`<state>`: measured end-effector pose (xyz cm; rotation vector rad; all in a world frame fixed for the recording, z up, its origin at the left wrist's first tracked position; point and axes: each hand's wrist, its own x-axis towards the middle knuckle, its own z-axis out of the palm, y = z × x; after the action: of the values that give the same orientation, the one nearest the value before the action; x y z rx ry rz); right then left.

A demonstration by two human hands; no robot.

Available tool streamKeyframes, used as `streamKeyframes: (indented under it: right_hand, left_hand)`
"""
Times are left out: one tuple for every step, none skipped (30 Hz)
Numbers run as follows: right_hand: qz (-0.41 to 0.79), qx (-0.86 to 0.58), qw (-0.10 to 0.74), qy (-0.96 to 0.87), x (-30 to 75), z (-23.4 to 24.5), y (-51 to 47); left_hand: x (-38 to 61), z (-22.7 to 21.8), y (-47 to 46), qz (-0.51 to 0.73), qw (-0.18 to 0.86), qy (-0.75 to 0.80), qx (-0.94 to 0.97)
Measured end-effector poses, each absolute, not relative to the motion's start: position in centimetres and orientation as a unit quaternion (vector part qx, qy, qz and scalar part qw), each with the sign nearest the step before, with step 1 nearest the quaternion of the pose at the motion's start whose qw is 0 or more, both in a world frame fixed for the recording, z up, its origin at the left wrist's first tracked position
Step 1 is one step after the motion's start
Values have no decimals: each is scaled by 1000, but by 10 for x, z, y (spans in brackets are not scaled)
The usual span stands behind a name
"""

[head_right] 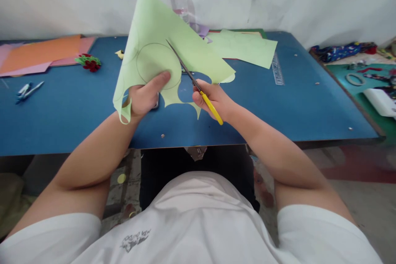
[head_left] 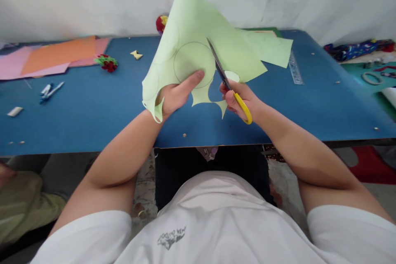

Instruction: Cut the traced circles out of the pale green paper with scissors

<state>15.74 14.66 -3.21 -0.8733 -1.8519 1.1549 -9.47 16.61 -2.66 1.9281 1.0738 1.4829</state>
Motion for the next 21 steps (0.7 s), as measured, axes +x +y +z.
streamKeyframes:
  right_hand:
    - [453,-345,385,-726,158,-32,147]
    - [453,-346,385,-726,158,-32,147]
    - [452,-346,386,-726,158,-32,147]
    - [451,-345,386,-727,159,-33,148]
    - [450,-343,386,-729,159,-33,148]
    - [449,-340,387,-730,160,-34,149]
    - [450,-337,387,-731,160,-34,149]
    - [453,-336,388,-729,160,-35,149]
    - [455,-337,389,-726,160,-35,150]
    - [458,-340,390,-723,160,-35,150]
    - [459,-342,391,-720,161,-35,150]
    - [460,-344,390,-720,161,-36,150]
    - [458,-345,389,-721,161,-36,150]
    - [455,-346,389,-722,161,-37,150]
    - [453,-348,388,-723,161,-37,150]
    - [453,-351,387,-722,162,-38,150]
    - [454,-355,385,-721,162,-39,151]
    - [456,-358,383,-720,162,-40,151]
    - [457,-360,381,-719,163,-40,151]
    - [457,-359,379,-720,163,-40,152]
    - [456,-357,380,-721,163,-41,152]
  left_hand:
    - [-95,-26,166,542,238,387,707]
    - [-95,-25,166,546,237,382,707]
    - [-95,-24,166,550,236,378,707]
    - [-95,-24,166,555,235,376,704]
    - [-95,-25,167,558,236,378,700]
    - [-95,-25,167,559,238,382,697]
    - [-96,-25,168,556,241,389,693]
    - [-96,-25,168,555,245,397,689]
    - [-95,-25,167,554,248,404,684]
    - [-95,-25,167,552,252,410,681]
    - [-95,-24,166,551,254,412,679]
    - [-94,-24,166,551,257,412,678]
    - [-94,-23,165,550,263,410,678]
    - [-94,-24,166,551,268,406,678]
    - [-94,-24,166,552,271,399,680]
    - [-94,-25,167,555,271,391,682]
    - [-94,-25,167,558,271,382,685]
    - [-94,-26,168,560,270,376,687]
    - [-94,-26,168,562,271,372,688]
    - [-93,-26,168,562,273,370,688]
    - [-93,-25,168,561,277,369,687]
